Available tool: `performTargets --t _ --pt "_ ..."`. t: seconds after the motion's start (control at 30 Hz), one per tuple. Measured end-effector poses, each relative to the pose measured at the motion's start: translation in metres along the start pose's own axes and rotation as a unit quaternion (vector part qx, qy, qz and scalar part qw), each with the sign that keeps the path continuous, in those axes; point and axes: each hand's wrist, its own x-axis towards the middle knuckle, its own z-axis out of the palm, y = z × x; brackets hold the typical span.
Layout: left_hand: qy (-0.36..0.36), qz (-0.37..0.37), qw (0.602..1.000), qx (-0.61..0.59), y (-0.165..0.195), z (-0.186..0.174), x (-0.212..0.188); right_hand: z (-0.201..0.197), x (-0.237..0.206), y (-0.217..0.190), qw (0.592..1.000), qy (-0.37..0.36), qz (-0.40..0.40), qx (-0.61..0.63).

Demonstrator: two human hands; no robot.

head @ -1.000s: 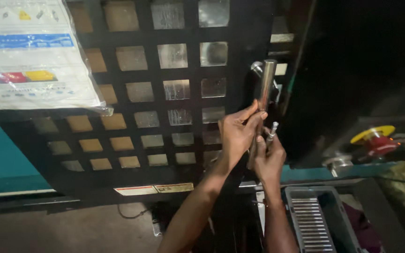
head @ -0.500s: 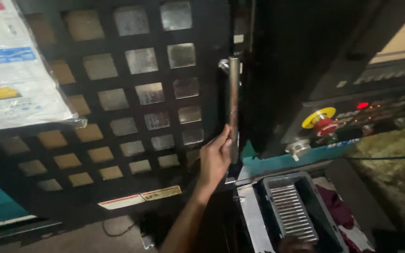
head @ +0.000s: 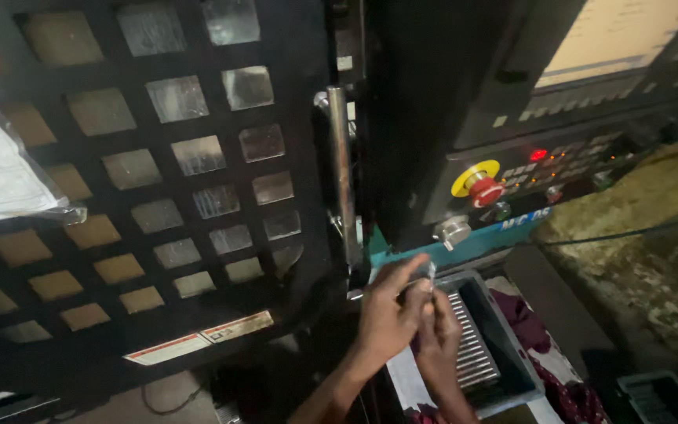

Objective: The person opens the CNC machine door, retrieves a metal rod from a tray, inserts it into the machine's chuck, closes the door, and repeats the cycle. The person also wipes the rods with a cloth before placing them back in the tray.

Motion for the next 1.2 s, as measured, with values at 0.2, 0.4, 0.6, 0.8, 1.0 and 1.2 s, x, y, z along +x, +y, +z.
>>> performTargets --t 0.2,0.4,0.6,0.8,1.0,1.2 --pt "-0.001 -0.036 0.992 -0.123 -0.006 0.04 0.007 -0.023 0.041 -0.034 0.958 0.093 -0.214 -0.165" --pt "-0.033 -0.086 0.967 -0.237 -0.015 0.066 0.012 -0.068 0.13 -0.01 0.948 0.167 -0.264 -0.06" --pt "-0.054 -0.065 0.972 -0.22 -0.017 0.069 0.015 -0.064 0.129 -0.019 0.936 0.188 -0.219 -0.201" --pt "-0.061 -0.094 0.961 -0.253 -0.015 0.076 0.027 -0.064 0.131 -0.052 0.893 0.18 -0.125 -0.394" --pt "-0.077 -0.034 0.972 -0.22 0.005 0.096 0.023 -0.096 0.074 -0.071 0.975 0.055 -0.163 -0.144" --pt "-0.095 0.088 0.985 -0.111 0.019 0.089 0.018 -0.086 0.025 -0.062 0.973 0.018 -0.146 -0.177"
